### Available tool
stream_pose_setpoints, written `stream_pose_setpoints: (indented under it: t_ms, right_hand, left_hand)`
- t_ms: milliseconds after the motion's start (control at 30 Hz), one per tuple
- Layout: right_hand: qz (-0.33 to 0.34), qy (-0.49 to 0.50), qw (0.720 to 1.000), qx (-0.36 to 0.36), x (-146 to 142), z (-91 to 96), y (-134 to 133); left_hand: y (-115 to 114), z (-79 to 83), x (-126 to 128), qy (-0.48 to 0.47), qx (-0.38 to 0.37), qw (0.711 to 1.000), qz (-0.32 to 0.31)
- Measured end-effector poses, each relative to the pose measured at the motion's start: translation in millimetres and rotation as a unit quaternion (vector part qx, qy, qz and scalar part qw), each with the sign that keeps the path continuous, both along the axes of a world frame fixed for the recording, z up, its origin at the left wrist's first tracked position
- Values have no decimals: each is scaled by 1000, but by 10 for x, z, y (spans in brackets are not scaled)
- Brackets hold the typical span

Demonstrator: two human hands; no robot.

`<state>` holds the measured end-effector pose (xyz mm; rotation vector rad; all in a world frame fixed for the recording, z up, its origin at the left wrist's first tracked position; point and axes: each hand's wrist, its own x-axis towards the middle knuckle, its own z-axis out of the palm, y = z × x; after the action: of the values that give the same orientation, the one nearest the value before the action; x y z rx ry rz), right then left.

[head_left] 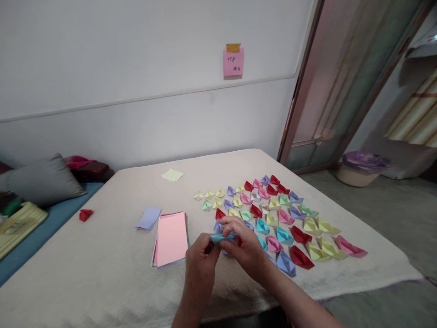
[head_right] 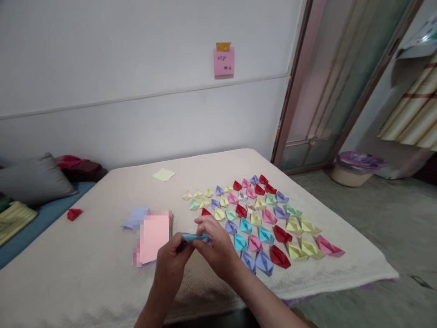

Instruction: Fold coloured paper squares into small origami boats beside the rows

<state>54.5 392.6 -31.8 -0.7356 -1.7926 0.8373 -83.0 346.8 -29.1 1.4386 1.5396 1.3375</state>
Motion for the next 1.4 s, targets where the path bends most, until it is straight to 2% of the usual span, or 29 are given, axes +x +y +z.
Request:
stream_pose_setpoints:
  t_ms: [200, 333, 500, 633, 767, 933, 1000, 1100, 1200, 1333, 1400]
  right_hand:
    - [32, 13, 999, -38, 1, 18, 3]
    - [59, 71, 987, -133, 16, 2, 45]
    - [157, 158, 925, -308, -2, -15, 53]
    - [204, 213, 880, -371, -41, -34, 30]
    - [213, 234, 859, -402, -56, -23, 23]
    - [217, 252, 849, -412, -54, -12, 46]
    - [210, 252, 847, -419, -50, -39, 66]
    - [185, 259, 834, -450, -39, -97, 98]
    - [169, 274, 804, -499, -28, -135, 112]
    - [167, 321, 742, -564, -40, -145, 98]
    - [161, 337, 728, -575, -58, -150, 90]
  left_hand:
    - [-3, 56, 7, -42, 3, 999, -15]
    - [8, 58, -31, -136, -12, 989, -49]
    - [38, 12, -78, -273, -65, 958, -68]
    - [35, 1, -75, -323, -104, 934, -116]
    - [31, -17, -97, -358, -105, 922, -104]
    - [37, -23, -122, -413, -116, 895, -119]
    - [39, -22, -119, -430, -119, 886, -125]
    - [47, -36, -114, -445, -119, 882, -102]
    - [57, -66, -123, -459, -111, 879, -69]
    - [57, -70, -128, -459, -113, 881, -37]
    - [49, -35, -114, -450, -111, 886, -23]
